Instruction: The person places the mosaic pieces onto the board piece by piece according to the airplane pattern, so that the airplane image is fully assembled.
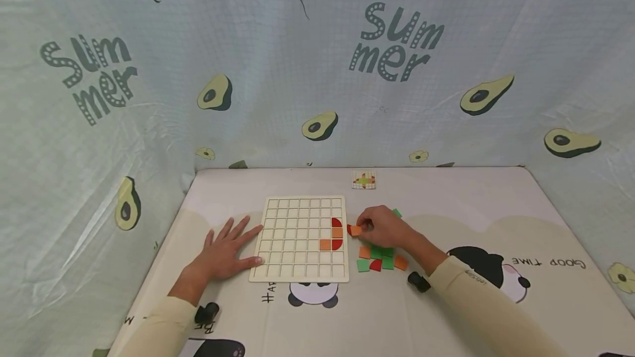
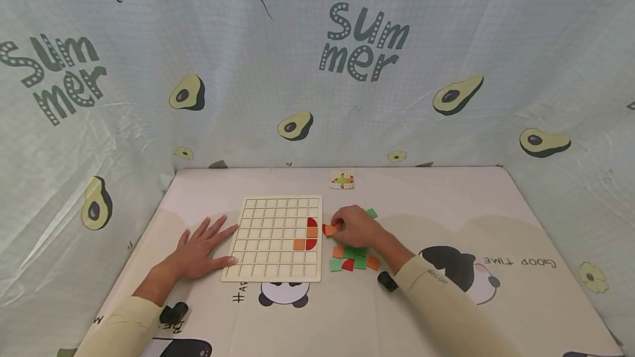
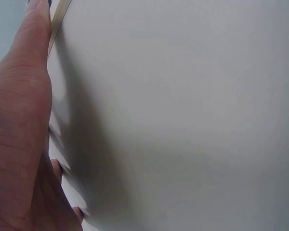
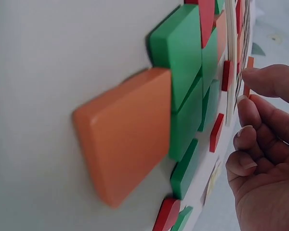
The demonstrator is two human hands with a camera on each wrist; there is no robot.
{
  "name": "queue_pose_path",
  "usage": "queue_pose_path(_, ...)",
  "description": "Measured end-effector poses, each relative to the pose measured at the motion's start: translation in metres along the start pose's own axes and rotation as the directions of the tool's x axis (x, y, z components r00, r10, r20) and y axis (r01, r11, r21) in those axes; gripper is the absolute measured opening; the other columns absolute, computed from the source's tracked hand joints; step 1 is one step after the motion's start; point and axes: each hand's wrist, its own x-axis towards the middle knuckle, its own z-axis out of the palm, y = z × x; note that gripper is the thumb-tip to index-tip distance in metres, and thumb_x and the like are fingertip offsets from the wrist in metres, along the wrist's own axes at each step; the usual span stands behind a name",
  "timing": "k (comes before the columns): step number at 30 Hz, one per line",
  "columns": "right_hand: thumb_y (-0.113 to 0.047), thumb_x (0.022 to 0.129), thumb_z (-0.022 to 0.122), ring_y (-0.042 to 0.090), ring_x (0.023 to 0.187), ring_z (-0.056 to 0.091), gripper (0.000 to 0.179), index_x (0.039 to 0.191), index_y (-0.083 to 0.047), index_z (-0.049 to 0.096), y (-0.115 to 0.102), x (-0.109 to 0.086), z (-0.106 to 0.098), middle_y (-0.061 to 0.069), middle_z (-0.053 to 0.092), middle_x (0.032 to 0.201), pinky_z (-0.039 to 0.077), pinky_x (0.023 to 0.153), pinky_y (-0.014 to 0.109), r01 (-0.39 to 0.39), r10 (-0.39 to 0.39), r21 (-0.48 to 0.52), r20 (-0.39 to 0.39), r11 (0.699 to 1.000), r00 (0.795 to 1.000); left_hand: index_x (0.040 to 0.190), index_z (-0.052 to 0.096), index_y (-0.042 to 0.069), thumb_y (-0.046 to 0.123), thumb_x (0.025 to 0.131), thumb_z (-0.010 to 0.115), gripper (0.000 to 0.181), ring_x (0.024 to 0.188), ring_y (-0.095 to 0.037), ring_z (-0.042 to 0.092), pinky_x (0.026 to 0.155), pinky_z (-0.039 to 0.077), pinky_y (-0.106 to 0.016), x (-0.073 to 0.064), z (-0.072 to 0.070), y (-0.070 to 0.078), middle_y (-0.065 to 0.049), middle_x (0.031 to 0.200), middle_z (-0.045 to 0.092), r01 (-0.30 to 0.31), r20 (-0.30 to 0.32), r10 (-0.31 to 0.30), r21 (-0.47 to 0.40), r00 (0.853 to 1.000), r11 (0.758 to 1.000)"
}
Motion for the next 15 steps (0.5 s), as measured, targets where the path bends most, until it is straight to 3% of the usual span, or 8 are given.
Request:
queue_pose_path(3, -0.010, 0.091, 0.073, 0.012, 0.080, 0.055, 0.015, 0.105, -0.004, 0.076, -0.0041, 0.0009, 0.0007, -0.002, 0.068, 0.089, 0.050, 0.073, 0.025, -0.013, 0.013, 0.004, 0.018, 1.000, 1.000, 0.159, 0.044, 0.028, 0.065, 0.092, 0.067, 0.080, 0.159, -0.051, 0.018, 0.116, 0.014, -0.083, 0.0001, -0.0001, 0.0004, -0.012, 0.173, 0.027, 0.001, 0.006, -0.001, -0.007, 1.000, 1.000)
queue_pose_path(15, -0.013, 0.088, 0.077, 0.008, 0.073, 0.052, 0.012, 0.099, -0.008, 0.076, -0.0115, 0.0070, 0.0096, -0.006, 0.064, 0.081, 0.045, 0.067, 0.022, 0.053, -0.053, -0.011, 0.014, 0.999, 0.999, 0.159, 0.043, 0.028, 0.065, 0.092, 0.066, 0.080, 0.159, -0.051, 0.017, 0.116, 0.013, -0.083, 0.0006, 0.0007, -0.0004, -0.012, 0.174, 0.026, 0.007, 0.011, -0.007, -0.010, 1.000, 1.000)
